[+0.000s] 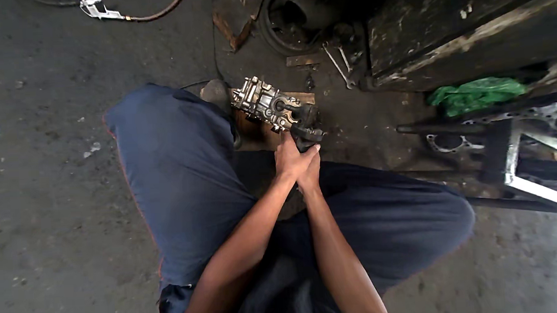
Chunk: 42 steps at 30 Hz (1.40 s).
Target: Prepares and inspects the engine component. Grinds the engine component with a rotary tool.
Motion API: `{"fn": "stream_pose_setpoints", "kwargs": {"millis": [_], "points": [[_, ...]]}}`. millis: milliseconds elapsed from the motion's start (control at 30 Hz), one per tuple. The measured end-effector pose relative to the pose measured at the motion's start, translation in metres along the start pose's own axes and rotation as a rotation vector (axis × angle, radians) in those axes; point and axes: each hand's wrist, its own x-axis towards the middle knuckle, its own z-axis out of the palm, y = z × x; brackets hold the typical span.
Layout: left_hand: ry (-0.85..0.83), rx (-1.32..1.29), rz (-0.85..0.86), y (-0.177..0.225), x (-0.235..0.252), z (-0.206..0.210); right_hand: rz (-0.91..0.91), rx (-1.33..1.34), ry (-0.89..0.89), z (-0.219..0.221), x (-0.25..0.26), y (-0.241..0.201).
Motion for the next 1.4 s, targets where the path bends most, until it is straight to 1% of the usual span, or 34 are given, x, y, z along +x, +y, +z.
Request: {"fn": "stream_pose_setpoints", "kwargs": {"millis": [233,367,567,800,1400], "points": [[-0.015,-0.007,-0.017,0.003,-0.001,-0.002,-0.02,-0.004,-0.007,-0.001,0.0,0.0],[-0.003,0.008,-0.036,-0.002,0.01,-0.001,0.055,0.011,-0.042,0.008,0.011,0.009],[0.026,0.023,-0.031,-0.01,0.019,0.001,0.093,0.031,-0.04,0.016,0.016,0.009],[0.019,0.032,-0.01,-0.003,0.008,0.001,0.043,0.066,0.007,0.012,0.008,0.009],[0.014,0.035,0.009,0.006,-0.006,0.0,-0.004,0.074,0.019,0.001,-0.001,0.003]]}}
